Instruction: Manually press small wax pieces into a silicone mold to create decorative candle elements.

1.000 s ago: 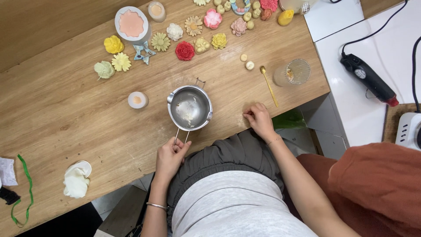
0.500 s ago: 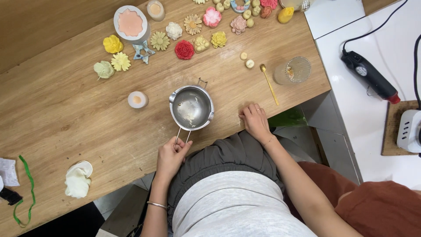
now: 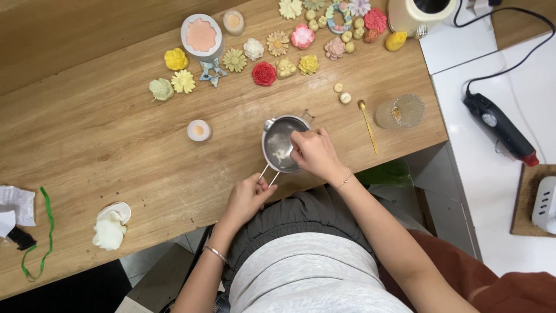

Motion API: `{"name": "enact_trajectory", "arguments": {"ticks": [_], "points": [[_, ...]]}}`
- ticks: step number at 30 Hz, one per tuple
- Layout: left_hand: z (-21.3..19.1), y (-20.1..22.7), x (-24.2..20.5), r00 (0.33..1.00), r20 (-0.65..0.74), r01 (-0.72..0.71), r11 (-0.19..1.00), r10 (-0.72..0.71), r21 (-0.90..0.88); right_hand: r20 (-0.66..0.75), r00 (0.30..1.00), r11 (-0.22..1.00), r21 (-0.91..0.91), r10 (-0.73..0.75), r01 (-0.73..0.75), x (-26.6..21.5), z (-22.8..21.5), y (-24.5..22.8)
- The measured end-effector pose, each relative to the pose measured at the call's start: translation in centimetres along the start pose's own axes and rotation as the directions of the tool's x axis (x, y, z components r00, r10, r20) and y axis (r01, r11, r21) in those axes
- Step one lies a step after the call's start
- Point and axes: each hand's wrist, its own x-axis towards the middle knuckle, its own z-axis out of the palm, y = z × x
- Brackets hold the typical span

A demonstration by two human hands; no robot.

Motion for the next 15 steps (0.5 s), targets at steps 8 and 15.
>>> {"name": "enact_trajectory", "arguments": {"ticks": [8,15], "points": [[3.0,1.0,5.2,0.958,0.21,-0.206,0.978,0.194,0.035,0.074,0.995,0.951,-0.305,0.073,-0.047,-2.0,-0.9,3.6],[7.2,-0.4,8.6,0.92,0.255,-0.286,0.955,0.296,-0.076,0.012,0.999,0.94,-0.342,0.031,-0.025,-2.9,-3.2,4.7]]}}
